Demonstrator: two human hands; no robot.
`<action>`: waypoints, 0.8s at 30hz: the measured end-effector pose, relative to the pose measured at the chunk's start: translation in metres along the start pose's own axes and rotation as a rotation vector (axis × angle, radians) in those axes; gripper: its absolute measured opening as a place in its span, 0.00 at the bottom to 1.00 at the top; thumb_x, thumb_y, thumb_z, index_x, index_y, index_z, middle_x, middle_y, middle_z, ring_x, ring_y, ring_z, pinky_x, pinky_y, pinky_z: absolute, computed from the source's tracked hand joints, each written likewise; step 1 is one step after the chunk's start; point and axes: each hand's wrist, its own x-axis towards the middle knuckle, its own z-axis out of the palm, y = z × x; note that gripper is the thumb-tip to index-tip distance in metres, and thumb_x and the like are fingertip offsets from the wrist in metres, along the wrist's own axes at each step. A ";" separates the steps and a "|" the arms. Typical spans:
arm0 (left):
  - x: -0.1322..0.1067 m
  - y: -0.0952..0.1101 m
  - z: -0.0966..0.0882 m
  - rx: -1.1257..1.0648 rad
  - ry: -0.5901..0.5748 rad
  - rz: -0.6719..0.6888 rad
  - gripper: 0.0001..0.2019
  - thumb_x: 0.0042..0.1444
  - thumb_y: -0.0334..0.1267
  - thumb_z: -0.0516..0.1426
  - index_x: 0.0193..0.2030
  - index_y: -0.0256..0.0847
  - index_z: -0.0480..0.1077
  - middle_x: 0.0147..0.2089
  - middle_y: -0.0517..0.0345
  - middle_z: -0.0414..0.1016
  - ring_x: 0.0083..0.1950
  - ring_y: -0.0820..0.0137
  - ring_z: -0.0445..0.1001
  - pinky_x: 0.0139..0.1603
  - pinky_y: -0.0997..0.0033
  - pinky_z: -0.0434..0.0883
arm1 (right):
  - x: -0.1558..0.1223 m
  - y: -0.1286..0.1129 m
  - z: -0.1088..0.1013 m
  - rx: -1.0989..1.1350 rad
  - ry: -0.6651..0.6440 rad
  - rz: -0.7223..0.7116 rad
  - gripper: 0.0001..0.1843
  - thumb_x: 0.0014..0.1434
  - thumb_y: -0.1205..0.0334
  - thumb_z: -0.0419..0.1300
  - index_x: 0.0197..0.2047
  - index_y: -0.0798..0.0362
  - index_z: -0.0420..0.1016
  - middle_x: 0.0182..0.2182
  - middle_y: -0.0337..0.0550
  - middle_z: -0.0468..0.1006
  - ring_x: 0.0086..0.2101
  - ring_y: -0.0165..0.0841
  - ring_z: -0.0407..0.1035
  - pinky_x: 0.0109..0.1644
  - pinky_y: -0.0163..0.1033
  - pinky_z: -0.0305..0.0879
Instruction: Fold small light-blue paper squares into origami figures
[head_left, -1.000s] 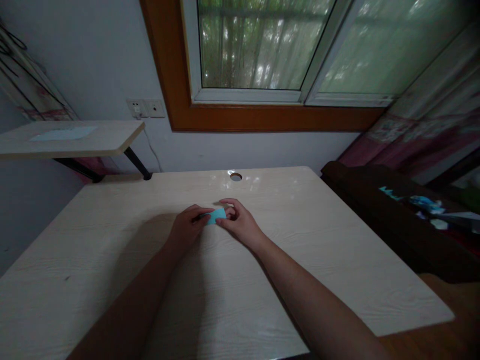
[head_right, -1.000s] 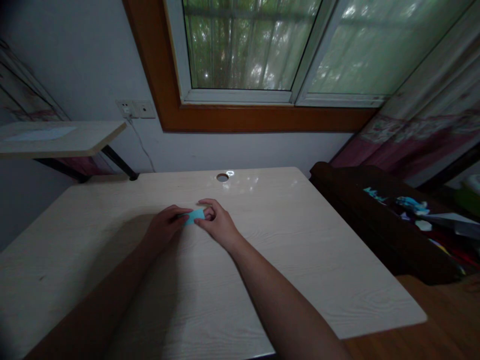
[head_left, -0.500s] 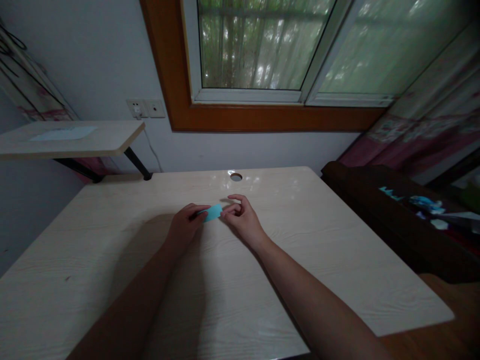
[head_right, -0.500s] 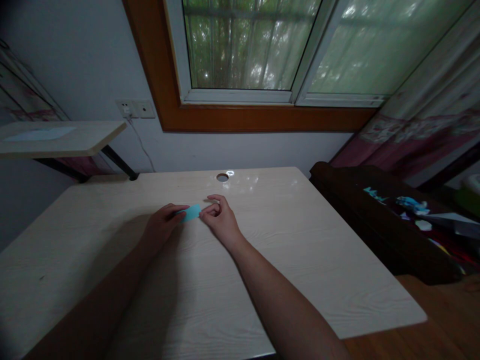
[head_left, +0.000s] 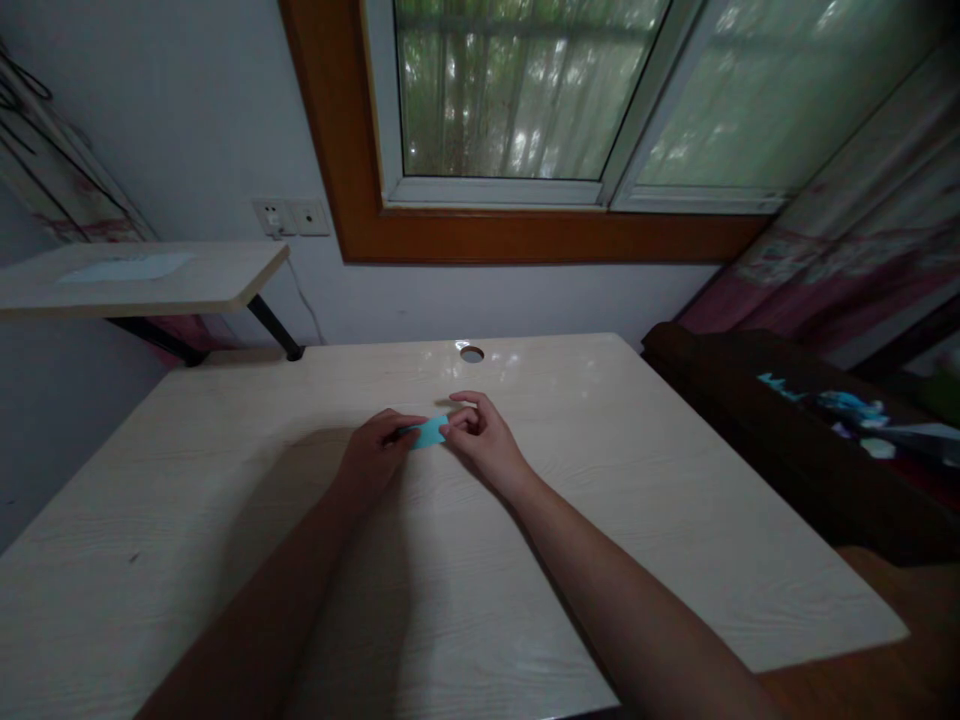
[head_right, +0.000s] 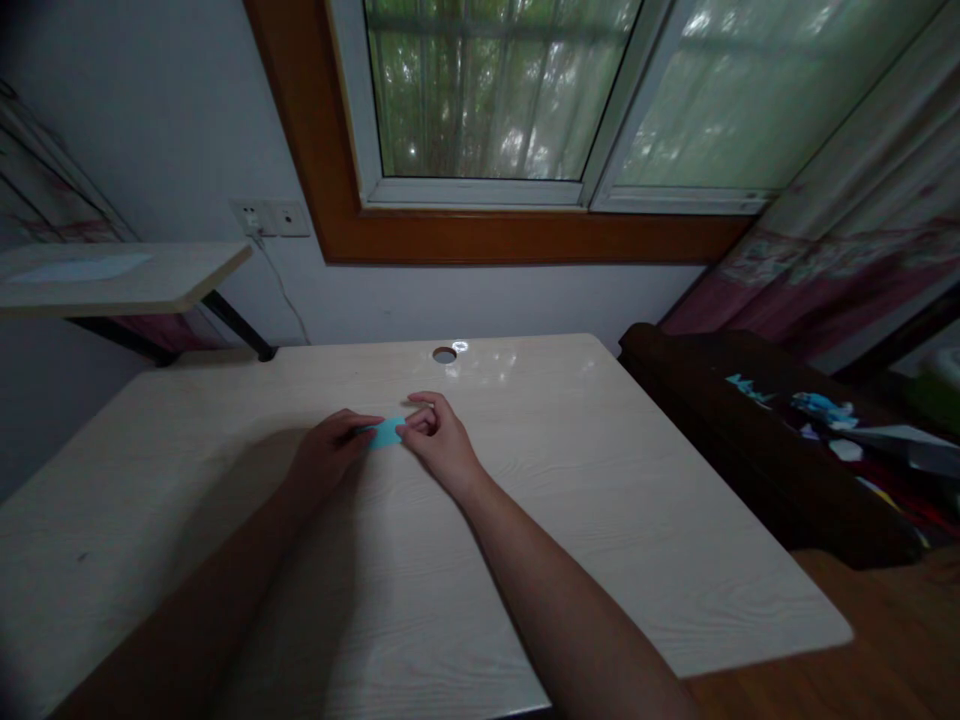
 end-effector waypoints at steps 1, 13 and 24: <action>0.000 0.000 0.000 -0.002 -0.012 0.017 0.10 0.61 0.39 0.58 0.47 0.46 0.78 0.36 0.58 0.75 0.36 0.71 0.71 0.38 0.72 0.68 | -0.001 0.000 0.000 0.000 -0.011 0.000 0.25 0.51 0.62 0.68 0.51 0.48 0.67 0.28 0.33 0.74 0.28 0.29 0.67 0.36 0.37 0.64; -0.001 0.007 0.000 -0.022 -0.033 0.046 0.10 0.61 0.38 0.58 0.47 0.45 0.78 0.35 0.58 0.73 0.35 0.72 0.71 0.37 0.73 0.67 | -0.002 -0.004 0.001 -0.044 -0.018 -0.028 0.23 0.53 0.59 0.68 0.52 0.48 0.68 0.29 0.35 0.74 0.29 0.29 0.66 0.35 0.37 0.62; -0.001 0.005 0.001 -0.009 -0.049 0.022 0.11 0.61 0.40 0.57 0.47 0.44 0.77 0.35 0.58 0.72 0.35 0.71 0.70 0.35 0.74 0.65 | -0.003 -0.005 0.001 -0.056 -0.015 -0.029 0.22 0.53 0.59 0.67 0.51 0.47 0.69 0.29 0.35 0.72 0.29 0.29 0.65 0.35 0.37 0.63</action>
